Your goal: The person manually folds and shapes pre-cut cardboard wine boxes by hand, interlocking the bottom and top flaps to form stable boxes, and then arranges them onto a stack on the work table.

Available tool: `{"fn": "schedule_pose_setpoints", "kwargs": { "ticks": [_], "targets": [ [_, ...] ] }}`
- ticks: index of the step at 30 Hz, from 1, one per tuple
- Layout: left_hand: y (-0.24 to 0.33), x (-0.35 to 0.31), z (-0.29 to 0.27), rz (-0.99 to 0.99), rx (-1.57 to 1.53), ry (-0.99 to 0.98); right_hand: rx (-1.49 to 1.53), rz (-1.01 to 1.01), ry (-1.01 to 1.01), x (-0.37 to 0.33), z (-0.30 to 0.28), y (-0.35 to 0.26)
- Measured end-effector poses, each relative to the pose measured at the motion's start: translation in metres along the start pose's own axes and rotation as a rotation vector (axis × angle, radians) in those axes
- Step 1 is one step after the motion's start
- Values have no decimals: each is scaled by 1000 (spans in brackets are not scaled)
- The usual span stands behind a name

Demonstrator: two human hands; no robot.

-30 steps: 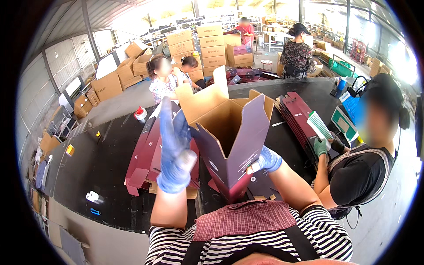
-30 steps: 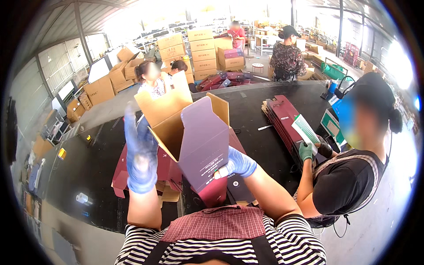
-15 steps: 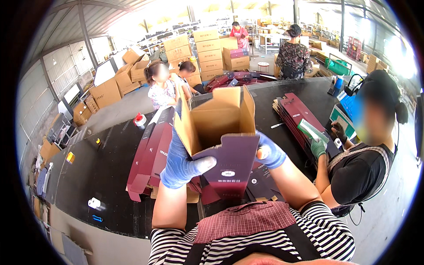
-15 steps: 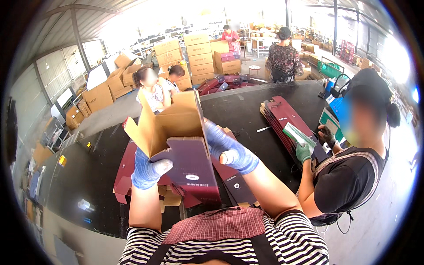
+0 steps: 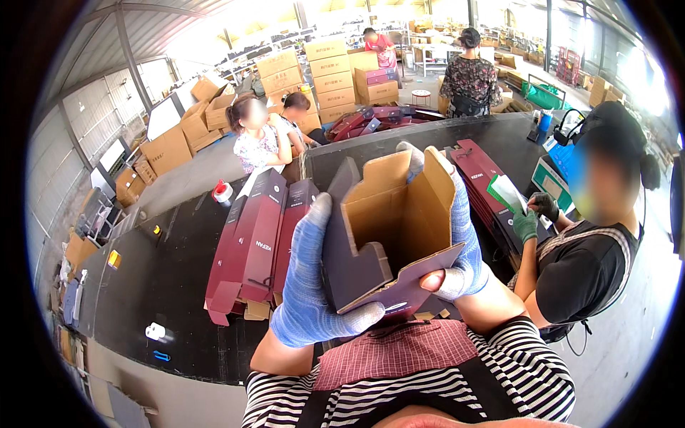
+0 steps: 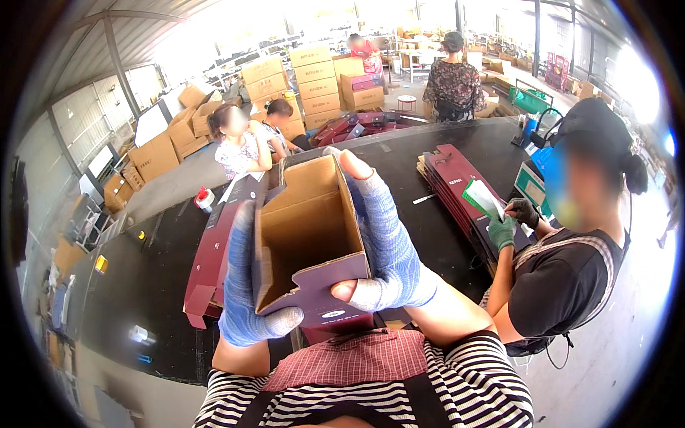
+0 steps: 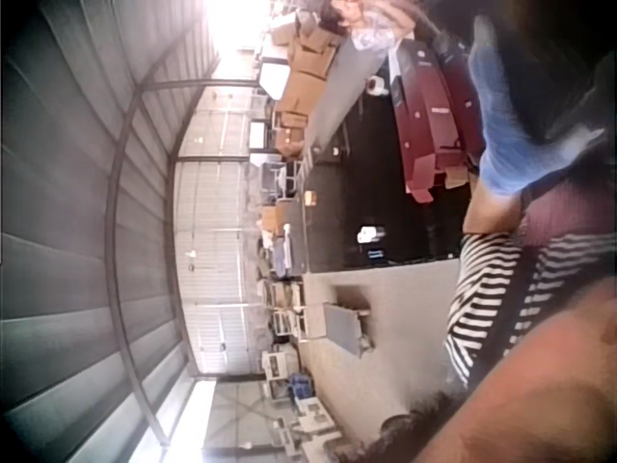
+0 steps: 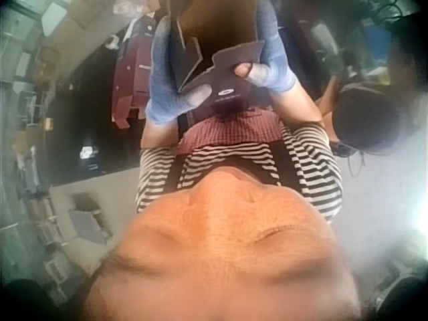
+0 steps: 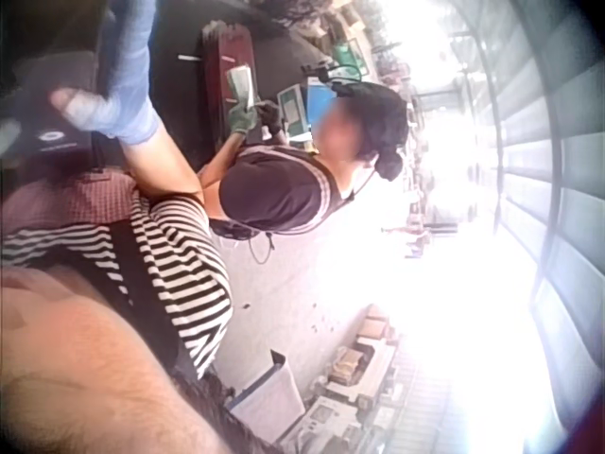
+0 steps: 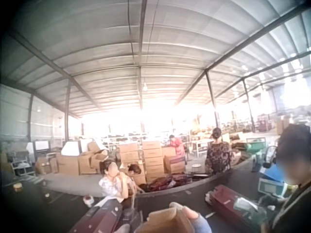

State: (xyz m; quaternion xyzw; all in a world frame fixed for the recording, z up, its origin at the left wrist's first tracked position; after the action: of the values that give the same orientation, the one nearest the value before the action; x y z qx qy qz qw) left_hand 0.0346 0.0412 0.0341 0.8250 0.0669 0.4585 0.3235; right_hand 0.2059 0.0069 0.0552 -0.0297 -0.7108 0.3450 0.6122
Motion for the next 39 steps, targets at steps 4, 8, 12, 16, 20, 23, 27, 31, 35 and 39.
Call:
{"fn": "schedule_pose_setpoints", "kwargs": {
  "ticks": [4, 8, 12, 16, 20, 23, 27, 31, 35, 39],
  "targets": [
    [3, -6, -5, 101, 130, -1, 7, 77, -32, 1, -1, 4],
    [4, -7, -5, 115, 129, -14, 82, 127, -14, 1, 2, 6],
    [8, -5, -7, 155, 124, -29, 105, 242, -43, 0, -3, 11],
    [10, -4, -9, 121, 226, -38, -403, 28, -66, 8, -11, -15],
    [9, -3, -10, 98, 203, -20, -1009, -237, 6, 7, -8, -56],
    [8, -1, -8, 89, 185, -10, -1009, -146, 64, 8, -5, -68],
    [7, 0, -8, 91, 244, -27, -1047, -241, -70, 3, 3, -70],
    [9, 0, -5, 107, 261, -50, -786, -267, -60, 0, -2, -60],
    [11, 0, -7, 116, 261, -44, -375, -29, -33, 5, 2, -34],
    [13, 0, -7, 130, 282, -35, -21, 156, 66, 3, 7, -22]
  ]
}}
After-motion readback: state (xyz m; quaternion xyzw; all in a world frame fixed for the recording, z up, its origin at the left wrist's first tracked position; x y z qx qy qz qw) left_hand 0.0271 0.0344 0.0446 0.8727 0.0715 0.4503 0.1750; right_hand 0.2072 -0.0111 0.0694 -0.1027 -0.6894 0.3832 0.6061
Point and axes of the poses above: each hand's wrist, its own x-axis towards the middle knuckle, its own z-axis out of the palm, y = z × x, the point moved 8 cm from there along x, towards the middle knuckle, and after that the axes turned 7 degrees about -y, right-handed, at the moved point
